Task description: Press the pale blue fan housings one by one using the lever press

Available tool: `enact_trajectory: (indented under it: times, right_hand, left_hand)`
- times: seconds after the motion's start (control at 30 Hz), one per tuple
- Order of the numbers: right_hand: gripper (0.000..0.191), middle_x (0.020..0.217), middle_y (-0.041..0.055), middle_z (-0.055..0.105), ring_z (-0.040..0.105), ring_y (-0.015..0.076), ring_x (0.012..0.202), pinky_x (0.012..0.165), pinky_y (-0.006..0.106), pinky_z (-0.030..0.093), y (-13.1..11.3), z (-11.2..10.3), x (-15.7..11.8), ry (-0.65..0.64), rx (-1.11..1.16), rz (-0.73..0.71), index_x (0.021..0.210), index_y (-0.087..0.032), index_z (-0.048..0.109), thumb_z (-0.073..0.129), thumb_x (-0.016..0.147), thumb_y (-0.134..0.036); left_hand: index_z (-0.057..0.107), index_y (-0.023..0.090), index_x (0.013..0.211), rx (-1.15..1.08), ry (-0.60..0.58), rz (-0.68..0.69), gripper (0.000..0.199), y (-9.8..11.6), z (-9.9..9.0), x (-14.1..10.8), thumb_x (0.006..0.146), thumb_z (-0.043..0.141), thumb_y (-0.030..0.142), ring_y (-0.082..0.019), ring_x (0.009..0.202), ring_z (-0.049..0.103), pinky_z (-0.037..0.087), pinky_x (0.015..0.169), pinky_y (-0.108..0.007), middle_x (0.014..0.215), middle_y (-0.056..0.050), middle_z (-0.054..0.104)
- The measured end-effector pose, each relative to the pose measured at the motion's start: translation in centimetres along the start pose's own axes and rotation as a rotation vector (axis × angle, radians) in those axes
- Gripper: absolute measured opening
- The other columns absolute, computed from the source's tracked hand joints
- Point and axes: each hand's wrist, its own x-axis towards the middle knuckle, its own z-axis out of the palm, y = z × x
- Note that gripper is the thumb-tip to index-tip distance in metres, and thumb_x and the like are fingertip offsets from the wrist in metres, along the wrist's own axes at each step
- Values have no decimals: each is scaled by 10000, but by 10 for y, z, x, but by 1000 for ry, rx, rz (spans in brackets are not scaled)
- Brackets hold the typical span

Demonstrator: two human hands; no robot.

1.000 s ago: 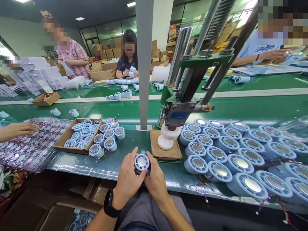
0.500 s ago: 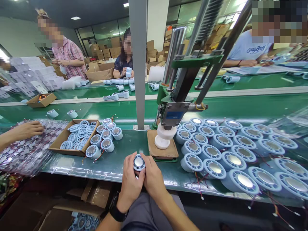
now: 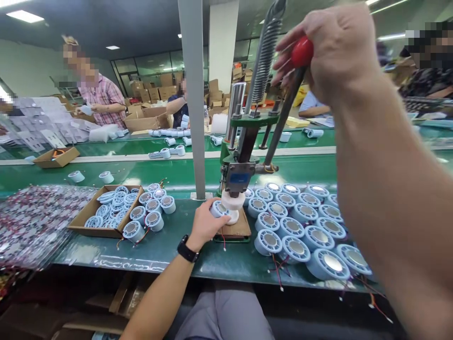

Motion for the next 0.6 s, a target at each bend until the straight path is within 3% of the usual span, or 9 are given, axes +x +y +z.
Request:
enact_trajectory:
  times: [0.07, 0.17, 0.27, 0.37, 0.53, 0.6]
  right_hand:
    - [679, 893, 82, 650, 570, -16, 698, 579, 229, 347, 13, 13, 5, -69, 205, -104, 695, 9, 582, 77, 814, -430]
    - [563, 750, 40, 637, 547, -21, 571, 562, 231, 351, 19, 24, -1, 25, 316, -142, 890, 10, 625, 228, 838, -385]
    - [539, 794, 75, 660, 561, -12, 575, 556, 250, 341, 12, 23, -7, 75, 299, -100, 816, -15, 629, 237, 842, -384]
    - [591, 884, 102, 674, 588, 3, 631, 554, 273, 318, 8, 20, -10, 76, 262, -75, 657, -35, 594, 206, 835, -445]
    - [467, 695, 18, 609, 555, -15, 551, 537, 162, 340, 18, 25, -4, 52, 371, -176, 926, 16, 638, 307, 906, -313]
    - [393, 678, 19, 587, 548, -13, 531, 503, 136, 347, 21, 26, 0, 64, 405, -214, 924, 2, 649, 336, 936, -236]
  left_hand:
    - [675, 165, 1051, -42, 23, -10, 437, -2, 8, 4, 629, 789, 178, -221, 926, 665, 508, 900, -349, 1011, -52, 726]
    - [652, 159, 1111, -191, 61, 5, 509, -9, 16, 2, 629, 813, 180, -220, 988, 660, 506, 929, -341, 1087, -70, 712]
    - [637, 137, 1143, -335, 43, 4, 568, -14, 27, 1, 610, 832, 167, -216, 996, 659, 513, 924, -328, 1106, -92, 707]
    - [639, 118, 1139, -429, -56, 13, 540, -17, 39, 7, 636, 825, 187, -216, 988, 658, 516, 908, -323, 1101, -108, 710]
    - [649, 117, 1115, -361, -82, 87, 477, -23, 47, 15, 671, 797, 211, -225, 959, 647, 505, 899, -351, 1046, -99, 714]
    - [643, 124, 1142, -331, -94, 97, 491, -26, 46, 14, 687, 791, 233, -242, 988, 644, 499, 922, -374, 1071, -102, 708]
